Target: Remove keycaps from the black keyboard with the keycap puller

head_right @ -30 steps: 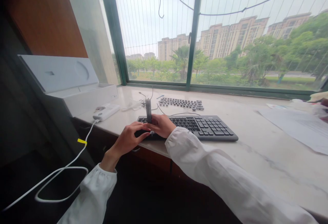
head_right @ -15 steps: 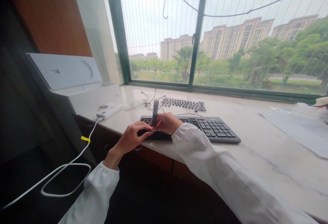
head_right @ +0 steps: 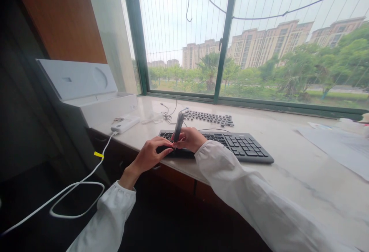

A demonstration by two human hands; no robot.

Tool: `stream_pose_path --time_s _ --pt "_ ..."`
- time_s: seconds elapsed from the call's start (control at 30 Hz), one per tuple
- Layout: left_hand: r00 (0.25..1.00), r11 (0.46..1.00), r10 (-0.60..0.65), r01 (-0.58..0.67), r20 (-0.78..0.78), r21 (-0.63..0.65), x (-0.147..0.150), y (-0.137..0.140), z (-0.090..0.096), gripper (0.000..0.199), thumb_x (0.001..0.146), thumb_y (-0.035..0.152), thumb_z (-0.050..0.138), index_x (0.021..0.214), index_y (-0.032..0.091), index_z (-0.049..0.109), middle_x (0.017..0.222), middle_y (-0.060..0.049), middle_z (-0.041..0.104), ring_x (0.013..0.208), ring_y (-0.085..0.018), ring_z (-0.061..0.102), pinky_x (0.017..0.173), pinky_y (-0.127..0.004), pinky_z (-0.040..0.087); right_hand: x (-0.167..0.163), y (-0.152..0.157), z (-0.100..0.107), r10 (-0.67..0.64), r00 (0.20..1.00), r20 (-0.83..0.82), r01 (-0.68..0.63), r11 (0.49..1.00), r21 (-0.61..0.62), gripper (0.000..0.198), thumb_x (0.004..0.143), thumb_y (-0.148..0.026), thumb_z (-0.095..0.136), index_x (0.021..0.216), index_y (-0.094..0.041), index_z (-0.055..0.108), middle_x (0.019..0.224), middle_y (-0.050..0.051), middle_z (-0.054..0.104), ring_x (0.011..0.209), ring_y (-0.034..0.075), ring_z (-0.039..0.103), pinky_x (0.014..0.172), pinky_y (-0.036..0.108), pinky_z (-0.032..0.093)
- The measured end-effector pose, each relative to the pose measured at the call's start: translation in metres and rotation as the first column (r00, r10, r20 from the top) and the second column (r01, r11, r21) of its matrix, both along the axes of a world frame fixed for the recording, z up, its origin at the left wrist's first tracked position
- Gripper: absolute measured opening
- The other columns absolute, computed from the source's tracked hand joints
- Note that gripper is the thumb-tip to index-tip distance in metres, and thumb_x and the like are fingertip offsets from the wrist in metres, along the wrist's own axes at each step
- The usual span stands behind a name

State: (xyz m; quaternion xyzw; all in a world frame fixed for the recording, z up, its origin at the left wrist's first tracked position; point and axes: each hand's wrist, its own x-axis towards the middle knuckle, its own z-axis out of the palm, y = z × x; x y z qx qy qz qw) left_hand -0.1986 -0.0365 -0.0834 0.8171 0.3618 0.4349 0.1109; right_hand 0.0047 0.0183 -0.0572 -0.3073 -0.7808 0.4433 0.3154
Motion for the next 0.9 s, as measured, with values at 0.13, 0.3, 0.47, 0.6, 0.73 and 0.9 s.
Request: stream_pose_path --time_s 0.13,0.3,0.47,0.6,0.73,0.9 --pt "1.000 1.000 0.011 -0.011 0.010 0.004 0.000 0.000 -0.002 0.013 0.084 0.026 0.067 0.096 0.023 0.073 0.097 -0.003 0.072 0.097 -0.018 0.063 0.090 -0.033 0.050 -0.001 -0.003 -0.001 -0.035 0.999 0.033 0.032 0.995 0.098 0.035 0.064 -0.039 0.080 0.085 -0.015 0.066 0.068 0.003 0.068 0.062 0.016 0.064 0.058 0.026 0.050" --pt "1.000 1.000 0.022 -0.022 0.019 0.007 0.000 0.000 -0.002 0.013 0.083 0.027 0.068 0.095 0.023 0.073 0.097 -0.003 0.072 0.096 -0.018 0.064 0.089 -0.032 0.051 -0.003 -0.007 0.002 -0.070 0.997 0.043 0.061 0.980 0.187 0.032 0.066 -0.039 0.078 0.084 -0.015 0.067 0.070 0.003 0.067 0.064 0.015 0.063 0.058 0.026 0.050" --pt "0.999 1.000 0.031 -0.031 0.026 0.001 0.000 0.000 -0.002 0.014 0.082 0.027 0.069 0.095 0.023 0.074 0.096 -0.002 0.072 0.095 -0.018 0.065 0.089 -0.032 0.051 -0.004 -0.006 0.003 -0.052 0.998 0.042 0.050 0.997 0.062 0.039 0.061 -0.042 0.081 0.084 -0.015 0.065 0.071 0.003 0.067 0.065 0.016 0.064 0.061 0.027 0.052" --pt "0.999 0.999 0.036 -0.035 0.024 -0.026 0.000 0.000 -0.001 0.014 0.082 0.028 0.070 0.094 0.023 0.074 0.096 -0.002 0.073 0.095 -0.017 0.065 0.089 -0.031 0.051 -0.002 -0.005 0.002 -0.054 0.997 0.056 0.046 0.991 0.127 0.039 0.063 -0.045 0.079 0.085 -0.016 0.065 0.072 0.003 0.067 0.064 0.016 0.064 0.059 0.027 0.052" --pt "0.999 0.999 0.033 -0.032 0.021 -0.027 0.000 0.000 0.000 0.015 0.082 0.030 0.069 0.094 0.023 0.074 0.098 -0.004 0.073 0.095 -0.019 0.065 0.089 -0.033 0.051 -0.001 -0.012 0.007 -0.078 0.991 0.112 0.047 0.966 0.256 0.038 0.076 -0.052 0.069 0.087 -0.016 0.066 0.075 0.005 0.069 0.069 0.018 0.065 0.060 0.027 0.049" --pt "1.000 1.000 0.020 -0.019 0.018 -0.022 -0.001 0.000 0.001 0.015 0.083 0.031 0.068 0.094 0.022 0.074 0.097 -0.004 0.073 0.098 -0.020 0.065 0.089 -0.034 0.051 -0.010 -0.026 0.013 -0.254 0.958 0.134 0.174 0.885 0.432 0.044 0.087 -0.056 0.052 0.081 -0.015 0.068 0.068 0.003 0.066 0.063 0.015 0.062 0.056 0.023 0.040"
